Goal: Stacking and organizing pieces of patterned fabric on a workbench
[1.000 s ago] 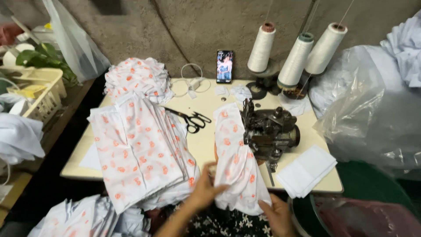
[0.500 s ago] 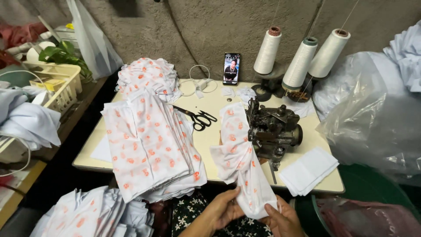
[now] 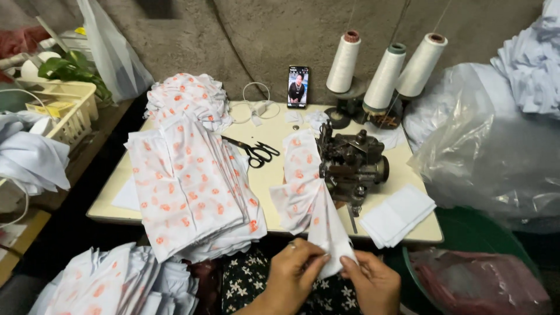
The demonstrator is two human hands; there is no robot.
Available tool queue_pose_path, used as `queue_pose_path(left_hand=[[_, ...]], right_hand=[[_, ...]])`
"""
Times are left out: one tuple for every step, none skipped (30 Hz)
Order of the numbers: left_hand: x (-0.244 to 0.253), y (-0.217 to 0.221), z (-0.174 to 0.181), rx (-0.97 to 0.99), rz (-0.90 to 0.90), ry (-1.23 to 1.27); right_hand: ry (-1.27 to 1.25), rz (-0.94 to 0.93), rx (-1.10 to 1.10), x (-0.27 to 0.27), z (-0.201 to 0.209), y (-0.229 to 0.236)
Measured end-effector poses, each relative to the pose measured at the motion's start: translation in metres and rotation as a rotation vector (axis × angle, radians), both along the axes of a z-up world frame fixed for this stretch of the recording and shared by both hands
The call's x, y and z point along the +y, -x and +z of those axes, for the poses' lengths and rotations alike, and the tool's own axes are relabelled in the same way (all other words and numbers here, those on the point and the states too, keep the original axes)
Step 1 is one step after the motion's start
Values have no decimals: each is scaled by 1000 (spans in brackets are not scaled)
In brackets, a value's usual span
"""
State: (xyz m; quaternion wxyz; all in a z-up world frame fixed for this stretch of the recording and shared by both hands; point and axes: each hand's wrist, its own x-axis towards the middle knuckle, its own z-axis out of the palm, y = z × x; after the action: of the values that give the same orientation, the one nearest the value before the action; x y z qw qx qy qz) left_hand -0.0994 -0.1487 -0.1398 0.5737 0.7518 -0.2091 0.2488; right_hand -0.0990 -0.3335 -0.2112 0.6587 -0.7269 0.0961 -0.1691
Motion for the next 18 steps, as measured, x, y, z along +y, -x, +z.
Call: queue_pose_path(left_hand=[[-5, 0, -2, 8, -61, -27], [-7, 1, 1, 9, -64, -29], [-10, 2, 3, 27, -93, -7], [-13, 3, 5, 45, -120, 14], [-14, 3, 4, 48, -121, 12], [-16, 4, 3, 50, -118, 13], [-18, 4, 2, 52, -116, 13], [-19, 6, 2, 58, -117, 11], [-20, 7, 3, 62, -125, 24], [-21, 7, 4, 62, -134, 37], [-22, 7, 3, 65, -137, 34], [-23, 6, 2, 56, -129, 36], [-24, 6, 2, 47, -122, 38], [-25, 6, 0, 44, -122, 38], [-26, 6, -2, 49, -128, 27], [-26, 5, -4, 50, -131, 14], [-26, 5, -2, 45, -128, 14], [-27, 5, -2, 46, -142, 32]], right_hand=[[-52, 63, -52, 2, 2, 0], [-54, 60, -50, 2, 5, 3], [-30, 103, -38, 1, 9, 5], [-7, 148, -25, 1, 12, 7], [-10, 147, -22, 0, 10, 8], [-26, 171, -45, 0, 8, 9], [-41, 194, -69, -1, 6, 9], [-44, 193, -63, -1, 6, 11], [-21, 186, -37, -2, 7, 13], [2, 179, -14, -3, 8, 13], [-1, 177, -12, -1, 14, 14], [50, 166, 12, -1, 20, 15], [100, 155, 37, 0, 26, 16], [101, 155, 34, -1, 27, 17], [106, 176, 22, -1, 27, 17], [111, 199, 7, -1, 28, 16], [112, 202, 2, -2, 29, 15], [82, 210, 36, -3, 29, 15]])
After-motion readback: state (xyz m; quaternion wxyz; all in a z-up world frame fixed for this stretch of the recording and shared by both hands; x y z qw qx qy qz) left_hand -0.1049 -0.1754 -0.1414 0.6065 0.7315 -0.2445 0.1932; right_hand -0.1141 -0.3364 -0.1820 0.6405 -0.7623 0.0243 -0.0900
